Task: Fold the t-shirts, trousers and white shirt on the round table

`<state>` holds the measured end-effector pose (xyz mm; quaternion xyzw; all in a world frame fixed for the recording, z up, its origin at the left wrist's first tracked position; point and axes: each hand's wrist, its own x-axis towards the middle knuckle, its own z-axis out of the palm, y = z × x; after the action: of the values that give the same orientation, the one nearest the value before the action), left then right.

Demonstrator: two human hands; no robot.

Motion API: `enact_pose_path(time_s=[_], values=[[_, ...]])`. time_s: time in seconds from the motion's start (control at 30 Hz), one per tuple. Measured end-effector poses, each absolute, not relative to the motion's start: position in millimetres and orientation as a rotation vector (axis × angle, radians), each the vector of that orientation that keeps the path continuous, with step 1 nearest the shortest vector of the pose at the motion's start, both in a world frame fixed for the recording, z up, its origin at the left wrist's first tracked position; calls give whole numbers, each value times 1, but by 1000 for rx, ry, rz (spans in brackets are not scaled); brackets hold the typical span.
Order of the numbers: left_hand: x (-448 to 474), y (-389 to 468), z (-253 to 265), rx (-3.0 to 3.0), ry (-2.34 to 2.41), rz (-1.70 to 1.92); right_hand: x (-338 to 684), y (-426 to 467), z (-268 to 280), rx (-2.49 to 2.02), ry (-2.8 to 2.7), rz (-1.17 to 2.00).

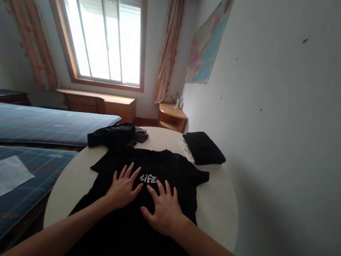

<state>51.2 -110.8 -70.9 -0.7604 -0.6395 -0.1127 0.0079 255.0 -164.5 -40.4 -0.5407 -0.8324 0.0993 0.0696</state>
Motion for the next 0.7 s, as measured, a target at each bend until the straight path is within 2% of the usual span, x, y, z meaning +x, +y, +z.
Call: enact_pose_path(time_s=[0.17,0.33,0.5,0.7], values=[[56,-102,-57,-2333,-2128,-221,264,-145,-19,-1578,-2469,199],[78,-59,-31,-2303,-1948,-408,288,-90,-3,-1795,-2293,48],[89,-14,-33,-2213,-2098,-488,308,-57,-20,-1893,-2126,-56],[64,11,-44,-2057,-2289,-665,319,-56,-30,-1880,-2115,44]])
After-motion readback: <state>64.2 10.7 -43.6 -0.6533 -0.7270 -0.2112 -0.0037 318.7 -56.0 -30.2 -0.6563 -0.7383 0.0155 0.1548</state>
